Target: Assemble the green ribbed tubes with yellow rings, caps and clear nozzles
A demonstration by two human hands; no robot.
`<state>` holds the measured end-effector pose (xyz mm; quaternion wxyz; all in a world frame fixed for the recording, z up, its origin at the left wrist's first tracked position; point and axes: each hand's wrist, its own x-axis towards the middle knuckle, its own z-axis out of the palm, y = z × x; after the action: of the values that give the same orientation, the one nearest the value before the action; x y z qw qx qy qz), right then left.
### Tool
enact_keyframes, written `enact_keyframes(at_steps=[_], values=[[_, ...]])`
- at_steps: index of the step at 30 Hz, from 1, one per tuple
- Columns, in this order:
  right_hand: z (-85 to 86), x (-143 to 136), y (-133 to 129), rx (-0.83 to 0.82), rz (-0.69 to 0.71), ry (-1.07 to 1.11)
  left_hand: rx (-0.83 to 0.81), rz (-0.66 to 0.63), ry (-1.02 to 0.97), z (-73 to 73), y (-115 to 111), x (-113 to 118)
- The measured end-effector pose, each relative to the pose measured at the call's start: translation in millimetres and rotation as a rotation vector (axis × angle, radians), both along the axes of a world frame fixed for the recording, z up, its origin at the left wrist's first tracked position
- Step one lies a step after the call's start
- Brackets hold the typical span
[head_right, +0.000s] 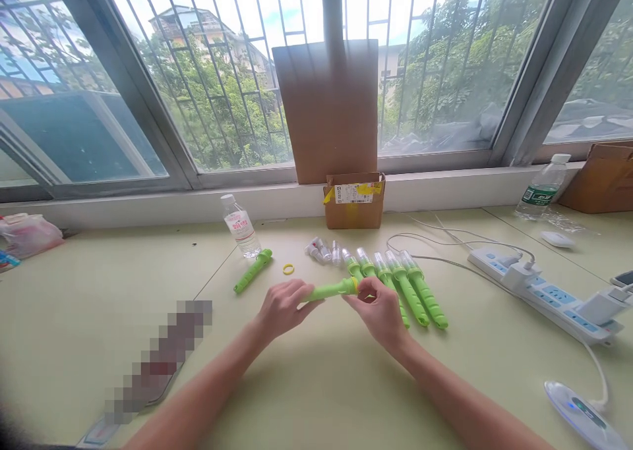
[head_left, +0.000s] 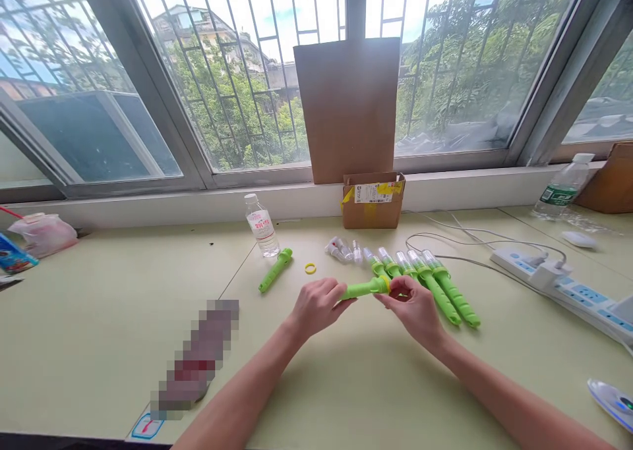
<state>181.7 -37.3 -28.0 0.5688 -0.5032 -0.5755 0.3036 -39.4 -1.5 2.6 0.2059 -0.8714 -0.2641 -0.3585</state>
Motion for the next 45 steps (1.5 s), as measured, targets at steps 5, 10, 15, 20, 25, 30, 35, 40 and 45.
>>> enact_keyframes(at_steps=[5, 10, 15, 20, 25, 30, 35, 40, 45], values=[[0.2, -0.3, 0.3, 0.001, -0.01, -0.035, 0.007, 0.018, -0.005, -0.8, -0.5, 0.0], [0.8, 1.8, 3.0, -0.004, 0.036, -0.122, -0.042, 0.041, -0.013, -2.6, -0.6, -1.3], [-2.2, 2.3, 3.7, 0.011, 0.034, -0.153, -0.139, 0.056, -0.054, -5.5, -0.5, -1.9], [-2.9, 0.1, 2.1, 0.052, 0.004, -0.135, -0.253, 0.056, -0.066, -6.7, -2.3, -0.9], [-2.5, -0.6, 1.3, 0.076, -0.018, -0.131, -0.432, 0.064, -0.147, -6.2, -4.4, 0.0], [-0.7, -0.1, 0.0, 0.061, 0.001, -0.146, -0.642, 0.075, -0.257, -2.9, -7.2, 3.1], [-1.3, -1.0, -0.5, 0.093, -0.034, -0.139, -0.792, 0.042, -0.332, -1.2, -8.4, 5.3], [-1.6, -2.3, -1.4, 0.1, -0.051, -0.131, -0.906, 0.02, -0.391, -2.4, -7.5, 5.7], [-0.3, -2.7, -1.8, 0.111, -0.038, -0.11, -1.012, -0.003, -0.485, 0.9, -8.9, 8.2]])
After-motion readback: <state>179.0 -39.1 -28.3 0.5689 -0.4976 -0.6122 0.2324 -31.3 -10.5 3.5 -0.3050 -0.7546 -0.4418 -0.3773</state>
